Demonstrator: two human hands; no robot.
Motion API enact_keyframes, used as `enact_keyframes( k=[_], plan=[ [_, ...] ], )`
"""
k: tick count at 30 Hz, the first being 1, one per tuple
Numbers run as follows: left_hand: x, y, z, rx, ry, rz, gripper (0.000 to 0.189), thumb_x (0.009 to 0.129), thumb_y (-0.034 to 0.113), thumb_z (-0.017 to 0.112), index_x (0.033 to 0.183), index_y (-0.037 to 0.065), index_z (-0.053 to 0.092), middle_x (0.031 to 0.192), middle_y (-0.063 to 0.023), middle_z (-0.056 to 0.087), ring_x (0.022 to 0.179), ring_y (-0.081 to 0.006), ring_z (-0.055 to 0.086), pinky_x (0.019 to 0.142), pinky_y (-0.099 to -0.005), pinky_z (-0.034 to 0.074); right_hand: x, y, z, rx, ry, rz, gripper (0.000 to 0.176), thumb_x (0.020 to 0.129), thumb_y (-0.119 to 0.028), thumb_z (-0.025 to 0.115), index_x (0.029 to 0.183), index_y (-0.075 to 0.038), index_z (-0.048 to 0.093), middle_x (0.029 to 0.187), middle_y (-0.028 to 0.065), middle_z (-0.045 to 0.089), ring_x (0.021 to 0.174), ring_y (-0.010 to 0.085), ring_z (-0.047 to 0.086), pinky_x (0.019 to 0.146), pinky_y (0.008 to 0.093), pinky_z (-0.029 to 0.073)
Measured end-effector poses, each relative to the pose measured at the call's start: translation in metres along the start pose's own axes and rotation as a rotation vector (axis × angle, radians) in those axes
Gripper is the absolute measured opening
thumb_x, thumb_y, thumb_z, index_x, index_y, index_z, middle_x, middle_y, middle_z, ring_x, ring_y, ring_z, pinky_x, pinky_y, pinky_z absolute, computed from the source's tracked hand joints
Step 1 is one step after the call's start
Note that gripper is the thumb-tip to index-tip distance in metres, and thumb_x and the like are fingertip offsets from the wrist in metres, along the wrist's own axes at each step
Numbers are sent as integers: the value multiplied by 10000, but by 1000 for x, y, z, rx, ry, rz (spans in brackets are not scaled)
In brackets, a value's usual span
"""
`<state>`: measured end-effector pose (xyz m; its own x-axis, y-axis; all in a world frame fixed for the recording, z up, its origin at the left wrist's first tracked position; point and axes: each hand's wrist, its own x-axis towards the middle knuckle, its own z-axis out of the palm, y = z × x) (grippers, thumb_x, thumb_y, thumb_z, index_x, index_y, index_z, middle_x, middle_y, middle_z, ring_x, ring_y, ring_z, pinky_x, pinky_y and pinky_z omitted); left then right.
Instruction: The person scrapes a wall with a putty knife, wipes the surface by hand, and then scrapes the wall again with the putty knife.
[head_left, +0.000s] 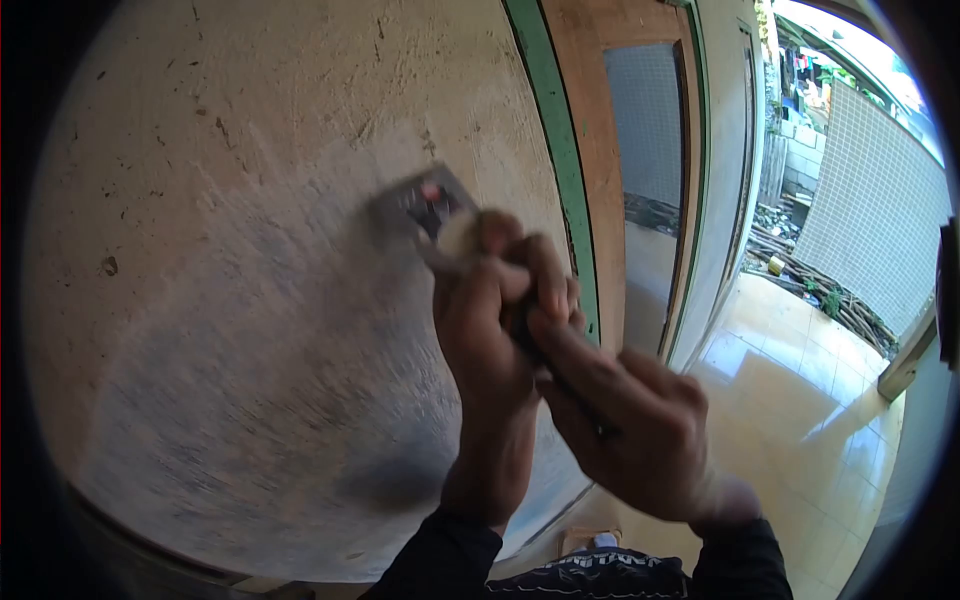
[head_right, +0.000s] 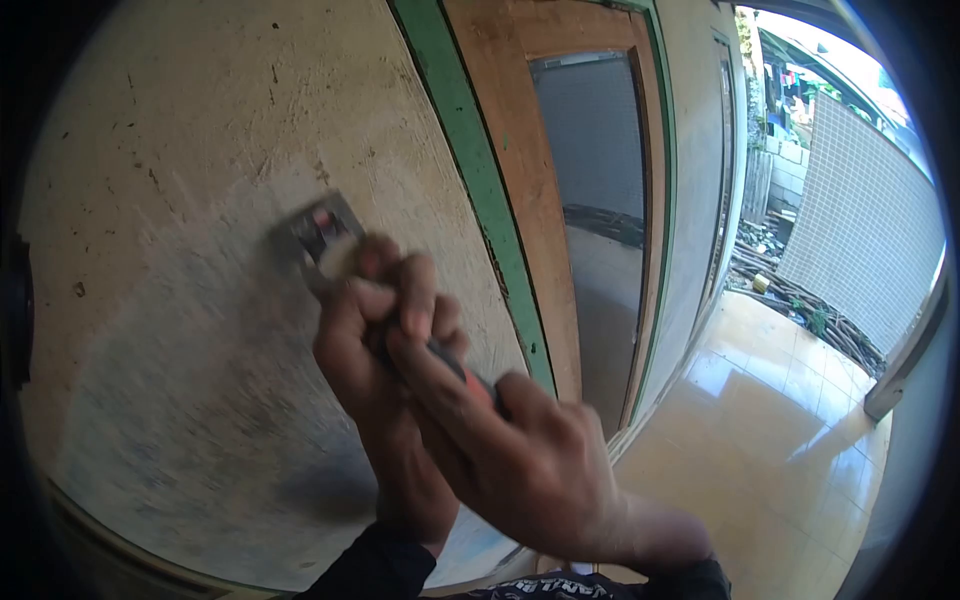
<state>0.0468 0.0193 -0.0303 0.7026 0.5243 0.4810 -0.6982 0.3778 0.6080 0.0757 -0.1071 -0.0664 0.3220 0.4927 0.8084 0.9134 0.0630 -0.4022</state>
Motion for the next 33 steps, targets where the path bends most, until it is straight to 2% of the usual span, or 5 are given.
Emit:
enact_keyframes(
  k=[2,5,6,16,33],
  plan=[
    [-3,-8,-7,106,-31,-18,168,755,91,370,917,100,410,596,-8,409,426,-78,265,355,-209,245,-2,0,-3,-15,-48,30,470,763,-32,699,1218,-86,598,593,88,566,486,132,555,462,284,447],
    [14,-2,13,134,-67,65,155,770,101,378,917,92,424,599,-11,407,430,-77,270,351,-217,251,18,-7,-13,-50,50,18,446,763,-29,696,1198,-76,610,604,92,577,491,140,558,470,286,450],
    [20,3,23,117,-38,118,173,731,27,338,868,14,443,545,-69,458,417,-120,412,384,-245,408,26,-6,-14,-42,82,10,431,765,-31,695,1187,-70,617,626,92,593,500,145,565,479,291,458],
    [1,1,22,3,101,-21,121,693,30,336,802,76,359,529,-43,397,380,-94,313,347,-231,312,7,-9,0,-17,94,3,431,779,-93,701,1201,-105,612,517,44,458,415,112,455,407,285,407],
    [-12,0,-7,64,52,-120,107,702,28,339,779,97,368,542,-30,422,364,-87,293,321,-229,274,-14,-14,8,-14,-14,75,448,776,-62,692,1214,-74,598,568,109,541,446,133,514,445,285,430]
  ],
)
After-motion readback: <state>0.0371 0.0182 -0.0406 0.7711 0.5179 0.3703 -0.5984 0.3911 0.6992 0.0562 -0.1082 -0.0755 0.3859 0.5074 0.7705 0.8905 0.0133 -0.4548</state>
